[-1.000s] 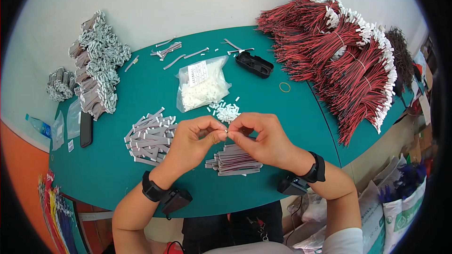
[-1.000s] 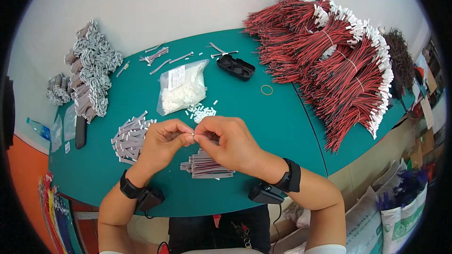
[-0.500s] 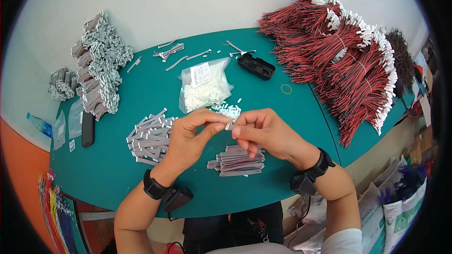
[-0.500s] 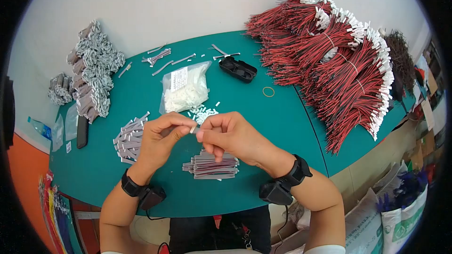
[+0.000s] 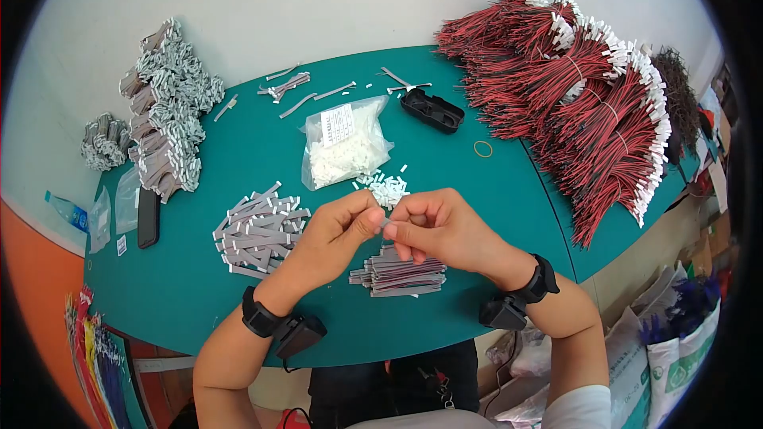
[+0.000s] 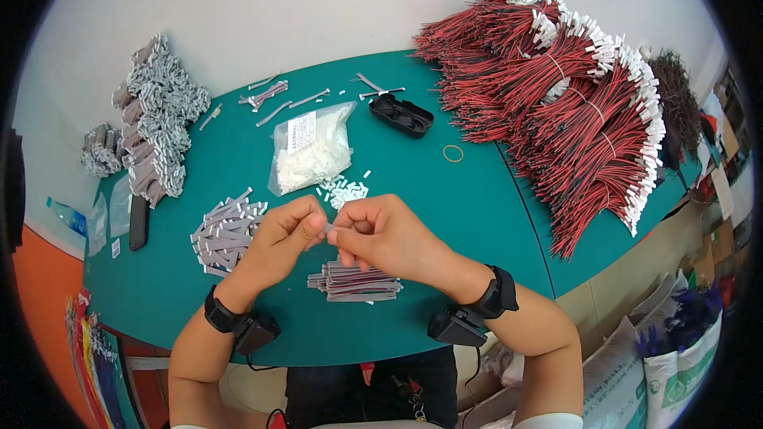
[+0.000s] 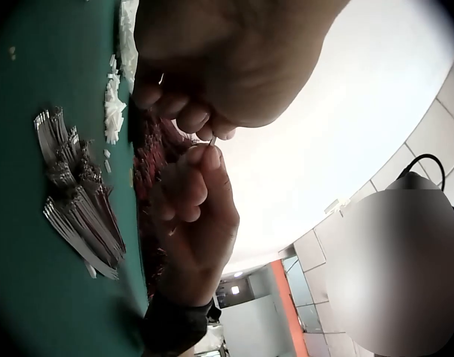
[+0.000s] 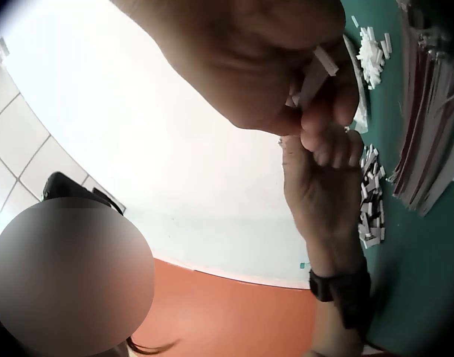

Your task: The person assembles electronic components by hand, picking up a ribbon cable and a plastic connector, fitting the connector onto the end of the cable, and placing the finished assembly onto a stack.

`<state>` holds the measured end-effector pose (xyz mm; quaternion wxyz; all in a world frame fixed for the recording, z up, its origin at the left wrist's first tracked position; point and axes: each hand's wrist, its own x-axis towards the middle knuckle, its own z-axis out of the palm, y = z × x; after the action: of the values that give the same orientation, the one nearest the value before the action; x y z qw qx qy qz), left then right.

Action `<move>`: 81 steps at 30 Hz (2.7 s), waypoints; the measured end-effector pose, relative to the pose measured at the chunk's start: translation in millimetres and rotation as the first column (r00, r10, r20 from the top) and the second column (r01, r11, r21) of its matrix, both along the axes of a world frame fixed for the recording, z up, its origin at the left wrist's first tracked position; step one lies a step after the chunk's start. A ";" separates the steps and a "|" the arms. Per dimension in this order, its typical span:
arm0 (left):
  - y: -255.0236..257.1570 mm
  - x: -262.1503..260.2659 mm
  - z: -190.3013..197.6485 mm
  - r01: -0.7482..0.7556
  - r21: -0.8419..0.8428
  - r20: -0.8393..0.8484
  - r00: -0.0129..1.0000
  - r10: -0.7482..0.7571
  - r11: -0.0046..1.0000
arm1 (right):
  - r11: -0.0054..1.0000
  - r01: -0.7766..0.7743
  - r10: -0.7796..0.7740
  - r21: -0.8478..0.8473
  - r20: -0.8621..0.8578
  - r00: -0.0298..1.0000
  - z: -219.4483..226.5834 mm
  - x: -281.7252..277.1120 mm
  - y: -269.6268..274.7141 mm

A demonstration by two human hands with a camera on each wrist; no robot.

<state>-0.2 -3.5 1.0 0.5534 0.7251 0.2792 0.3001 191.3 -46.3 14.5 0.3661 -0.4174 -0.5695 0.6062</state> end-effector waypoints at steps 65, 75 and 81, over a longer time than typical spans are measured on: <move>-8.3 -37.9 38.8 -0.250 0.122 -0.262 0.925 0.274 0.960 | 0.903 -0.264 0.058 0.339 0.514 0.856 -10.7 14.9 5.5; 6.0 10.5 15.1 -0.021 -0.262 0.110 0.993 0.052 0.965 | 0.986 -0.032 0.028 0.165 0.028 0.999 -0.4 20.0 12.0; 8.1 12.5 0.9 -0.058 -0.298 0.205 0.971 0.124 0.953 | 0.990 -0.030 0.035 0.140 -0.035 0.999 -5.7 17.1 12.1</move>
<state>12.3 4.7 1.9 0.6666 0.5846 0.2901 0.3602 208.4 -34.2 8.8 0.3950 -0.3701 -0.6103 0.5784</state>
